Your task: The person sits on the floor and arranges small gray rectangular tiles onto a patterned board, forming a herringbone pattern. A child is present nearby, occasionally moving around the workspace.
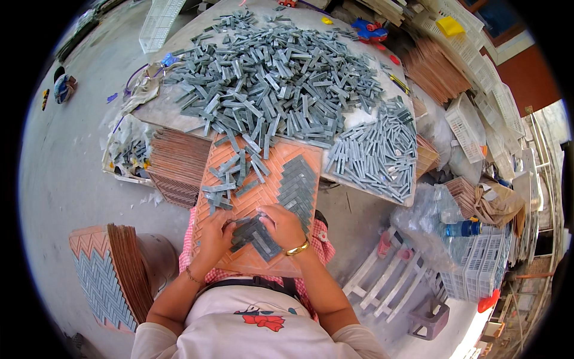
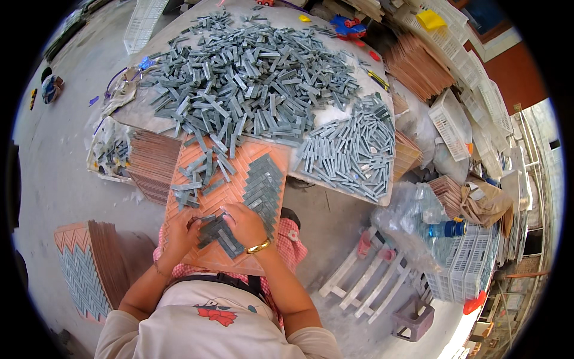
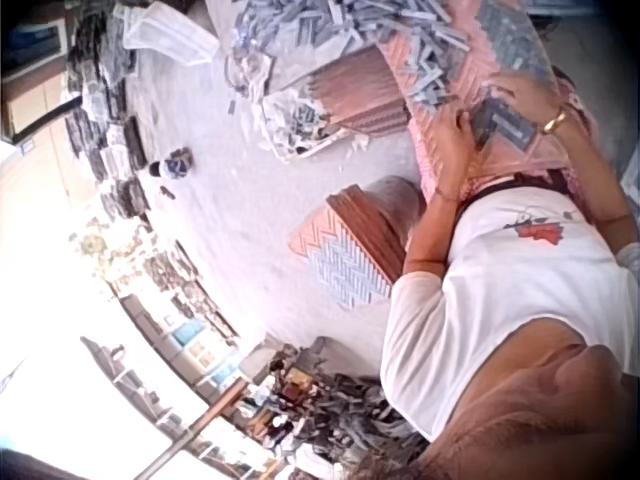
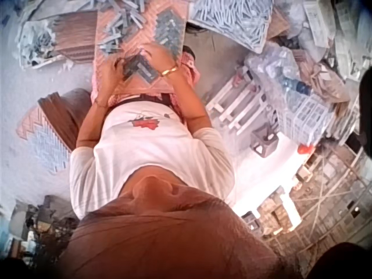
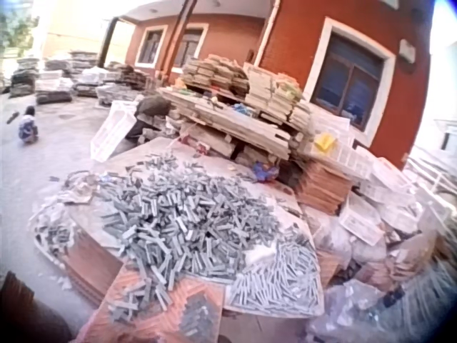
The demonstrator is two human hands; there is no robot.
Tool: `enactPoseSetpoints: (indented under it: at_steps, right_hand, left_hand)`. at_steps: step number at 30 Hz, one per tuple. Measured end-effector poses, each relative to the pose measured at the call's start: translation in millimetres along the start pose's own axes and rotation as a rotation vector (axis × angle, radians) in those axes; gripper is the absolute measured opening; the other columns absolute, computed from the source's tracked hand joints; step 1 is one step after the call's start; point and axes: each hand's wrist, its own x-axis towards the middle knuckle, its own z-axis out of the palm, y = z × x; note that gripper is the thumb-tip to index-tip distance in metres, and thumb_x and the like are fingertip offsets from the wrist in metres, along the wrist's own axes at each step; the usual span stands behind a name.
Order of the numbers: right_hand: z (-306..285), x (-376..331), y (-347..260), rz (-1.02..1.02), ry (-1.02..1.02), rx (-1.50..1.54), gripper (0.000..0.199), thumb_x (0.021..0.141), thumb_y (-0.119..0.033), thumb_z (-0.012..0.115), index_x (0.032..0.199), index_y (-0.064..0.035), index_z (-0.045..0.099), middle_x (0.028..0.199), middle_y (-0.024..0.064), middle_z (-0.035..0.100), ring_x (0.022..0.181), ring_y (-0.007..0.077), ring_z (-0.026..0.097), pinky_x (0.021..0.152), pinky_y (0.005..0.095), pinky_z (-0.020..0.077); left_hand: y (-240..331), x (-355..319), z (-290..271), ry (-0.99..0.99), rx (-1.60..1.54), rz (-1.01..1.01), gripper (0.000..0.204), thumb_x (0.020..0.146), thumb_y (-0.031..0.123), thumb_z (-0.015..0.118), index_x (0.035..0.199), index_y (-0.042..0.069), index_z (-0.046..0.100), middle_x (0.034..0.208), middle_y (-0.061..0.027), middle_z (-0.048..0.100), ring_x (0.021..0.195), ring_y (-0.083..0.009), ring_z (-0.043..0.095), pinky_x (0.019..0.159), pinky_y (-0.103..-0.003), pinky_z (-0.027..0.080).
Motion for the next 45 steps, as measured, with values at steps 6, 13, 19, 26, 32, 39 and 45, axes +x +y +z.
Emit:
enactPoseSetpoints:
  at_steps: [6, 13, 19, 26, 32, 39, 45]
  right_hand:
    - [13.0, 42.0, 10.9, -0.183, 0.132, -0.213, 0.019, 0.076, -0.004, 0.063, 0.095, -0.0049, 0.062, 0.096, 0.0093, 0.062, 0.09, 0.0278, 0.059, 0.073, 0.0359, 0.0494]
    - [26.1, 79.3, 32.0, -0.373, -0.059, -0.367, 0.015, 0.07, -0.006, 0.06, 0.085, -0.0078, 0.059, 0.087, 0.0046, 0.057, 0.084, 0.0242, 0.056, 0.068, 0.0341, 0.049]
    - [11.4, 55.4, 1.9, -0.363, -0.289, -0.324, 0.015, 0.07, -0.006, 0.063, 0.084, -0.0079, 0.059, 0.086, 0.0049, 0.055, 0.085, 0.025, 0.056, 0.07, 0.035, 0.0491]
    - [10.5, 44.3, 6.6, -0.308, -0.506, -0.274, 0.025, 0.069, -0.004, 0.067, 0.093, -0.0054, 0.06, 0.091, 0.0081, 0.057, 0.089, 0.0275, 0.057, 0.074, 0.036, 0.049]
    - [21.7, 39.1, 9.2, -0.305, -0.325, -0.147, 0.021, 0.069, -0.003, 0.065, 0.089, -0.0034, 0.059, 0.085, 0.0111, 0.057, 0.082, 0.0284, 0.058, 0.072, 0.0375, 0.0493]
    - [-13.8, 52.2, 13.0, -0.015, 0.019, 0.052, 0.011, 0.074, -0.005, 0.063, 0.084, -0.0017, 0.061, 0.079, 0.0128, 0.062, 0.074, 0.0292, 0.06, 0.065, 0.0366, 0.0482]
    - [-19.8, 54.9, 23.2, 0.101, 0.126, -0.005, 0.01, 0.075, -0.008, 0.065, 0.083, -0.0024, 0.062, 0.077, 0.0108, 0.062, 0.066, 0.0255, 0.06, 0.059, 0.0327, 0.0467]
  left_hand:
    - [-49.8, 7.3, -55.4, 0.123, 0.042, -0.009, 0.014, 0.077, -0.007, 0.058, 0.09, -0.001, 0.059, 0.079, -0.0094, 0.056, 0.063, -0.0188, 0.056, 0.056, -0.027, 0.046]
    - [-82.4, 88.6, -247.1, 0.89, 0.168, 0.015, 0.037, 0.091, 0.017, 0.055, 0.124, 0.0, 0.051, 0.105, -0.0109, 0.06, 0.073, -0.0114, 0.056, 0.066, -0.024, 0.046]
    - [-61.1, 43.3, -162.1, 0.506, 0.089, -0.008, 0.017, 0.088, 0.007, 0.056, 0.103, 0.0, 0.061, 0.091, -0.0045, 0.062, 0.076, -0.0097, 0.055, 0.066, -0.024, 0.045]
    - [-16.9, -13.5, -33.0, 0.098, 0.037, 0.154, 0.018, 0.073, -0.004, 0.063, 0.091, -0.001, 0.062, 0.086, -0.0142, 0.06, 0.077, -0.0304, 0.06, 0.067, -0.034, 0.049]
    - [-13.2, -7.9, 5.0, 0.041, 0.188, 0.288, 0.023, 0.07, -0.001, 0.066, 0.093, 0.001, 0.062, 0.089, -0.0132, 0.058, 0.081, -0.032, 0.058, 0.07, -0.038, 0.048]
    - [-19.3, -0.1, 18.6, 0.066, 0.186, 0.199, 0.025, 0.069, 0.002, 0.068, 0.094, 0.002, 0.061, 0.088, -0.012, 0.058, 0.081, -0.0315, 0.058, 0.069, -0.039, 0.048]
    - [-8.6, 5.5, 24.4, 0.085, 0.269, 0.154, 0.023, 0.069, 0.006, 0.07, 0.089, 0.005, 0.062, 0.086, -0.0104, 0.057, 0.079, -0.0302, 0.058, 0.064, -0.038, 0.047]
